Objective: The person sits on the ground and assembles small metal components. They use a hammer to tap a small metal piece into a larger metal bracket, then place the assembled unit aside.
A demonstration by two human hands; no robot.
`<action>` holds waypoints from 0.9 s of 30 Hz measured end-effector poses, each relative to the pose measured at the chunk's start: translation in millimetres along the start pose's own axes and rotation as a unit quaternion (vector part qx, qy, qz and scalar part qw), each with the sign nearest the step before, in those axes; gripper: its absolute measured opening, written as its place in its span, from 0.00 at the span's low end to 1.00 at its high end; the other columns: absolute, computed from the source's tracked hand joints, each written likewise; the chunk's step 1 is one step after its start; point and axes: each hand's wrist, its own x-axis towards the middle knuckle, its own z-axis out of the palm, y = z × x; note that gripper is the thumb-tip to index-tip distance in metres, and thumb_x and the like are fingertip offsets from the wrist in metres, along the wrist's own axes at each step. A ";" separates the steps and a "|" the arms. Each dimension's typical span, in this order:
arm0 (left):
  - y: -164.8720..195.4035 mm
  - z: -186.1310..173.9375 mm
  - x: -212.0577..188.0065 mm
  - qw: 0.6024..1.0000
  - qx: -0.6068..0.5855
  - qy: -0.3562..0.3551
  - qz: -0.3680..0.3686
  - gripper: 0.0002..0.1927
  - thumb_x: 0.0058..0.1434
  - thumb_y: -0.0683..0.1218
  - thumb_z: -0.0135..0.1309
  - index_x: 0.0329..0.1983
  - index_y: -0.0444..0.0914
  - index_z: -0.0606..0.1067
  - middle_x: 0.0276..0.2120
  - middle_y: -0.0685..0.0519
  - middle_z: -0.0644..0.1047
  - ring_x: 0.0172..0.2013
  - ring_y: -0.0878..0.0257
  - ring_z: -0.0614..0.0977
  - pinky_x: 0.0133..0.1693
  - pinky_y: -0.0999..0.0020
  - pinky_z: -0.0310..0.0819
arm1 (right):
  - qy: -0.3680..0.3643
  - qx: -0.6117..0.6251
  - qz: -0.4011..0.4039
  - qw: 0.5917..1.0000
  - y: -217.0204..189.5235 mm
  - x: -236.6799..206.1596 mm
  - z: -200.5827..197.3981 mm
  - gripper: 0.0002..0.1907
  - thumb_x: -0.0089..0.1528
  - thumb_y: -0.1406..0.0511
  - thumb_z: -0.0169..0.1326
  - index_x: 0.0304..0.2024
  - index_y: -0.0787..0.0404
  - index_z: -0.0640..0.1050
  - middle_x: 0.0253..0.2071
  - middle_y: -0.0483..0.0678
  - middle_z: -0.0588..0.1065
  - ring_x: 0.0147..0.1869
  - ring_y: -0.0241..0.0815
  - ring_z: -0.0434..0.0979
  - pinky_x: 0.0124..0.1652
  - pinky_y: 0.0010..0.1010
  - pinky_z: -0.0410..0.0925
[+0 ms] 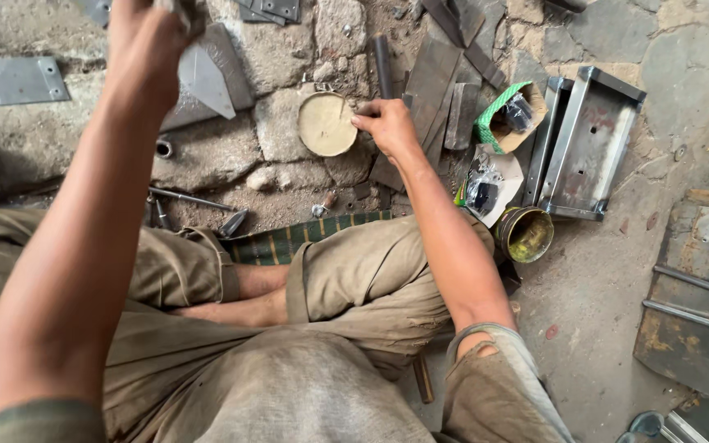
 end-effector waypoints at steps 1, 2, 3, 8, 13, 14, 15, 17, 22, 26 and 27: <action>9.5 -8.1 -23.2 0.996 -0.045 0.035 -0.070 0.16 0.68 0.32 0.44 0.58 0.27 0.69 0.47 0.46 0.73 0.45 0.61 0.77 0.47 0.70 0.76 | 0.012 -0.040 -0.012 0.999 -0.4 0.9 4.6 0.13 0.55 0.67 0.68 0.41 0.66 0.85 0.35 0.50 0.84 0.37 0.38 0.83 0.41 0.32 0.74; 17.5 -12.6 -49.1 0.984 -0.091 0.070 -0.140 0.26 0.59 0.29 0.40 0.63 0.29 0.65 0.52 0.45 0.75 0.50 0.60 0.84 0.53 0.68 0.83 | 0.011 -0.042 -0.017 0.999 -0.5 1.1 9.9 0.13 0.55 0.66 0.68 0.42 0.65 0.85 0.37 0.49 0.84 0.38 0.38 0.84 0.42 0.31 0.74; 25.6 -16.4 -74.9 0.983 -0.105 0.067 -0.137 0.27 0.64 0.28 0.42 0.68 0.27 0.61 0.57 0.41 0.73 0.53 0.56 0.83 0.56 0.66 0.83 | 0.010 -0.044 -0.022 0.999 -1.1 1.5 14.6 0.14 0.54 0.66 0.68 0.42 0.63 0.85 0.38 0.49 0.84 0.39 0.38 0.84 0.42 0.30 0.74; 26.3 -18.7 -157.6 0.955 -0.221 0.137 -0.140 0.23 0.69 0.30 0.48 0.67 0.31 0.62 0.58 0.38 0.75 0.54 0.53 0.83 0.55 0.62 0.85 | 0.011 -0.053 -0.084 0.995 -5.7 -4.7 22.1 0.17 0.60 0.62 0.65 0.48 0.65 0.82 0.42 0.52 0.84 0.44 0.43 0.85 0.47 0.36 0.75; -26.0 -22.4 -169.8 0.950 -0.268 0.117 -0.110 0.18 0.68 0.31 0.56 0.59 0.32 0.68 0.56 0.42 0.79 0.54 0.56 0.84 0.57 0.61 0.84 | 0.039 -0.197 -0.208 0.957 -2.9 -38.4 9.0 0.35 0.64 0.60 0.55 0.70 0.64 0.60 0.63 0.56 0.75 0.67 0.52 0.72 0.66 0.51 0.61; -35.3 -23.6 -166.3 0.951 -0.267 0.108 -0.111 0.18 0.68 0.31 0.56 0.59 0.32 0.69 0.55 0.43 0.79 0.54 0.56 0.84 0.57 0.61 0.84 | 0.027 -0.256 -0.257 0.932 -2.5 -44.7 10.8 0.38 0.64 0.58 0.55 0.72 0.63 0.57 0.67 0.59 0.71 0.71 0.53 0.66 0.69 0.51 0.56; -42.9 -24.3 -162.0 0.952 -0.267 0.099 -0.111 0.17 0.68 0.31 0.57 0.58 0.32 0.69 0.54 0.43 0.80 0.54 0.57 0.84 0.58 0.61 0.85 | 0.015 -0.313 -0.304 0.900 -2.4 -50.2 14.2 0.41 0.63 0.57 0.55 0.73 0.62 0.54 0.71 0.61 0.66 0.76 0.54 0.60 0.71 0.52 0.51; -53.2 -24.4 -153.5 0.955 -0.263 0.085 -0.106 0.17 0.68 0.32 0.58 0.58 0.33 0.70 0.53 0.44 0.80 0.53 0.58 0.84 0.57 0.62 0.85 | -0.016 -0.373 -0.332 0.866 -4.7 -52.6 21.4 0.45 0.64 0.54 0.54 0.75 0.63 0.49 0.76 0.61 0.60 0.81 0.55 0.51 0.74 0.53 0.43; -57.3 -17.2 -146.8 0.959 -0.250 0.083 -0.106 0.18 0.68 0.34 0.60 0.59 0.33 0.71 0.51 0.44 0.81 0.50 0.61 0.84 0.54 0.64 0.85 | -0.098 -0.389 -0.287 0.870 -9.3 -53.0 27.8 0.50 0.66 0.50 0.49 0.77 0.68 0.41 0.78 0.49 0.57 0.84 0.50 0.45 0.77 0.55 0.35; -51.1 -13.9 -148.4 0.960 -0.256 0.073 -0.088 0.19 0.68 0.35 0.60 0.60 0.33 0.70 0.53 0.44 0.81 0.50 0.61 0.85 0.54 0.65 0.85 | -0.069 -0.447 -0.311 0.836 -7.0 -56.7 19.2 0.47 0.68 0.48 0.51 0.77 0.62 0.44 0.80 0.55 0.53 0.84 0.50 0.45 0.76 0.54 0.35; -49.1 -13.8 -148.6 0.959 -0.260 0.074 -0.086 0.19 0.68 0.35 0.61 0.60 0.33 0.70 0.53 0.44 0.81 0.50 0.61 0.85 0.54 0.65 0.85 | -0.064 -0.457 -0.318 0.828 -7.4 -57.5 19.0 0.47 0.68 0.48 0.51 0.77 0.62 0.44 0.80 0.57 0.53 0.84 0.50 0.45 0.76 0.53 0.35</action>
